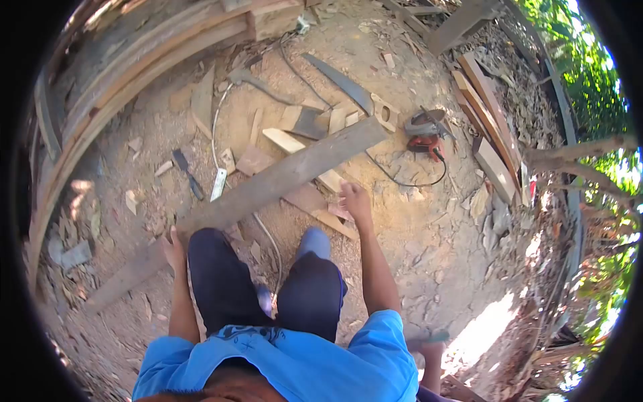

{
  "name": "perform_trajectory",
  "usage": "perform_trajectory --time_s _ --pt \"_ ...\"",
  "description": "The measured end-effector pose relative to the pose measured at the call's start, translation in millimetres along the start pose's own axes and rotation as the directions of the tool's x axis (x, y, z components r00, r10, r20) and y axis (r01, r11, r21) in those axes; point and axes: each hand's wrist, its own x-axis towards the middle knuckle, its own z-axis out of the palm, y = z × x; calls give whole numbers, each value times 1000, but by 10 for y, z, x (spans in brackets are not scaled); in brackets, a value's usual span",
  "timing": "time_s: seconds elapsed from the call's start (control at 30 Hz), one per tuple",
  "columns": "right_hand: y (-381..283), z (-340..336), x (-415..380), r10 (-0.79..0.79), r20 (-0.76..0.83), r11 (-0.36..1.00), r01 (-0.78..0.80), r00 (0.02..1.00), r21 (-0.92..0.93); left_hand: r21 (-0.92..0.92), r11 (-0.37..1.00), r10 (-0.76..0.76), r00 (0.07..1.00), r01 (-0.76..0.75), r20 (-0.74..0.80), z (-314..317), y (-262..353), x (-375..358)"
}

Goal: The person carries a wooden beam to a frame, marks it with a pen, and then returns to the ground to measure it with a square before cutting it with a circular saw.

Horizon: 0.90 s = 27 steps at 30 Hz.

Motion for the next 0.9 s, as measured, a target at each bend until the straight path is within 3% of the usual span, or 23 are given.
perform_trajectory --time_s 0.07,0.13,0.23,0.27,0.33,0.43,0.53,0.63,0.73,0.83,0.9 --pt "84 -154 256 106 -119 981 -85 987 172 -14 972 233 965 -233 118 -125 267 118" --pt "85 -213 581 78 -217 959 -13 973 284 1 890 442 864 -456 241 -224 544 181" --pt "97 -188 1119 110 -253 933 -12 961 359 166 798 374 693 -579 616 -192 812 518" --pt "97 -149 1207 140 -230 917 -38 963 398 192 777 359 673 -599 647 -144 869 566" --pt "-9 -60 1308 176 -171 885 -80 969 458 234 747 321 646 -623 693 -18 968 664" --pt "60 17 1438 151 -91 781 -63 984 622 159 793 338 643 -588 687 115 959 640" --pt "177 60 1586 114 19 699 -94 993 709 210 880 166 692 -425 703 217 892 672" --pt "125 71 1562 89 19 710 -77 996 700 241 882 142 717 -405 683 225 901 665" --pt "102 72 1530 77 13 703 -63 997 708 84 930 212 710 -358 672 303 804 673" --pt "115 34 1544 94 24 726 -85 995 682 329 839 169 782 -433 600 421 550 900" --pt "77 -7 1554 113 0 736 -84 994 672 229 862 225 745 -453 627 357 603 823"
